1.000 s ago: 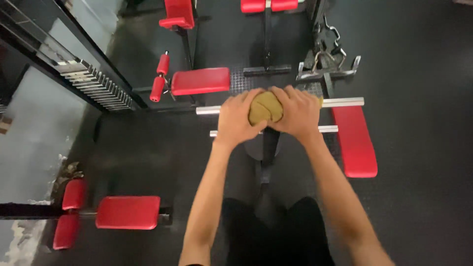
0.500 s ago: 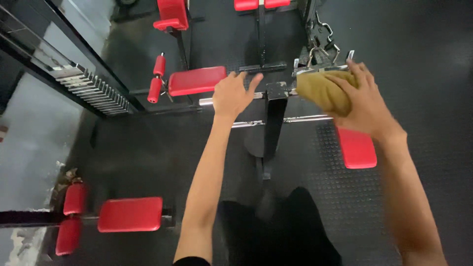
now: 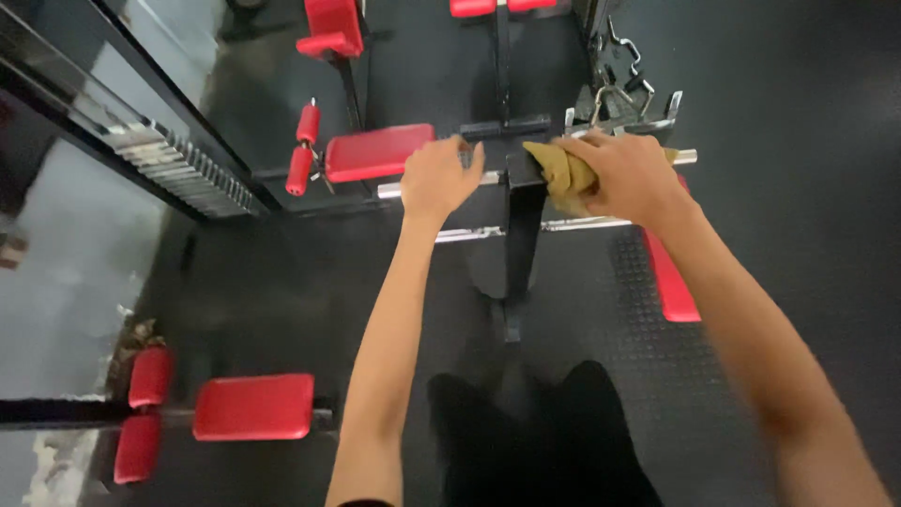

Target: Wiping down various gym benches and machines using a yellow cloth.

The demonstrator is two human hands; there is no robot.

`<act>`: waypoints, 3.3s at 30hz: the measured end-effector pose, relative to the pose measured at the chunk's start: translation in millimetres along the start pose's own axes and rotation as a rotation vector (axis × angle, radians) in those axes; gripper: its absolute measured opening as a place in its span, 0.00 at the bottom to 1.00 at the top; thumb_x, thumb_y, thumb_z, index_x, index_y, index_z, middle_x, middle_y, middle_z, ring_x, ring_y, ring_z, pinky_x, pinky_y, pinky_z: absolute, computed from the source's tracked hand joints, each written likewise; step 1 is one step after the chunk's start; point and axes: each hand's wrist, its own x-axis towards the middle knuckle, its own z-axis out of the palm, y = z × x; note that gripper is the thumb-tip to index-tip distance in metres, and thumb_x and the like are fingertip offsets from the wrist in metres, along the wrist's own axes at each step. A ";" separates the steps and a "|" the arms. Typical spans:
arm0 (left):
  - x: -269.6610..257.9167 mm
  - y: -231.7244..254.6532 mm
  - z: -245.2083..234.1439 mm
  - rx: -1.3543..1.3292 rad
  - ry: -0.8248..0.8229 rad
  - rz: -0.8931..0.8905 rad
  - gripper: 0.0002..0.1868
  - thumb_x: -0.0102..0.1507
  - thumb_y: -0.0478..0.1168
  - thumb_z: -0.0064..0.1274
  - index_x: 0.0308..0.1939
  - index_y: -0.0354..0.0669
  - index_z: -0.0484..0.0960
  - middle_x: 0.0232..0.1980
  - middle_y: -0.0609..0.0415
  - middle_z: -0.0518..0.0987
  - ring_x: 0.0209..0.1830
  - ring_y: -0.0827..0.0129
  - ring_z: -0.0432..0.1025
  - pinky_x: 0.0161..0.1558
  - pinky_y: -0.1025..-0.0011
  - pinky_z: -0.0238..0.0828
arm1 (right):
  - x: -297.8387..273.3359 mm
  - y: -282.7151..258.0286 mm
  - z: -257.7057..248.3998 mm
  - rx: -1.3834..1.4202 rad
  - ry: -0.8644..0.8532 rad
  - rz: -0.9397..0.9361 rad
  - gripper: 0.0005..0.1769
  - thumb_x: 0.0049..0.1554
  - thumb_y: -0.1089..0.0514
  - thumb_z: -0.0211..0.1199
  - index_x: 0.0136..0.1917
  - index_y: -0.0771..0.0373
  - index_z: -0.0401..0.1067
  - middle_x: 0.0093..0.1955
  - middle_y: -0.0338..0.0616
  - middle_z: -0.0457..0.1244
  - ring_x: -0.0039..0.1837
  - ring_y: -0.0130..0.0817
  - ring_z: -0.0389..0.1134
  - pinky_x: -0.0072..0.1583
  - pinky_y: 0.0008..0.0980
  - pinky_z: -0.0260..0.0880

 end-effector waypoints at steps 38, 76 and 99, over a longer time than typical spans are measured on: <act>-85.8 4.7 -60.5 -0.365 0.579 0.361 0.16 0.70 0.42 0.46 0.58 0.40 0.75 0.52 0.49 0.77 0.52 0.59 0.71 0.58 0.60 0.62 | 88.2 -147.5 40.6 0.080 0.297 0.019 0.34 0.35 0.37 0.77 0.45 0.60 0.72 0.38 0.48 0.67 0.36 0.48 0.64 0.51 0.47 0.61; -168.2 -45.6 93.1 -0.044 0.341 0.488 0.49 0.64 0.66 0.47 0.78 0.35 0.56 0.77 0.35 0.57 0.78 0.44 0.55 0.76 0.48 0.45 | -49.3 -193.4 75.4 1.274 0.793 -0.050 0.29 0.71 0.48 0.51 0.79 0.64 0.59 0.85 0.41 0.45 0.83 0.51 0.46 0.84 0.49 0.40; -140.3 -6.0 149.7 0.201 0.153 0.316 0.51 0.55 0.55 0.64 0.80 0.52 0.61 0.83 0.44 0.52 0.78 0.21 0.43 0.71 0.32 0.49 | -100.1 -40.6 152.4 0.034 0.106 0.415 0.35 0.56 0.42 0.60 0.76 0.46 0.64 0.73 0.44 0.59 0.78 0.57 0.52 0.79 0.69 0.28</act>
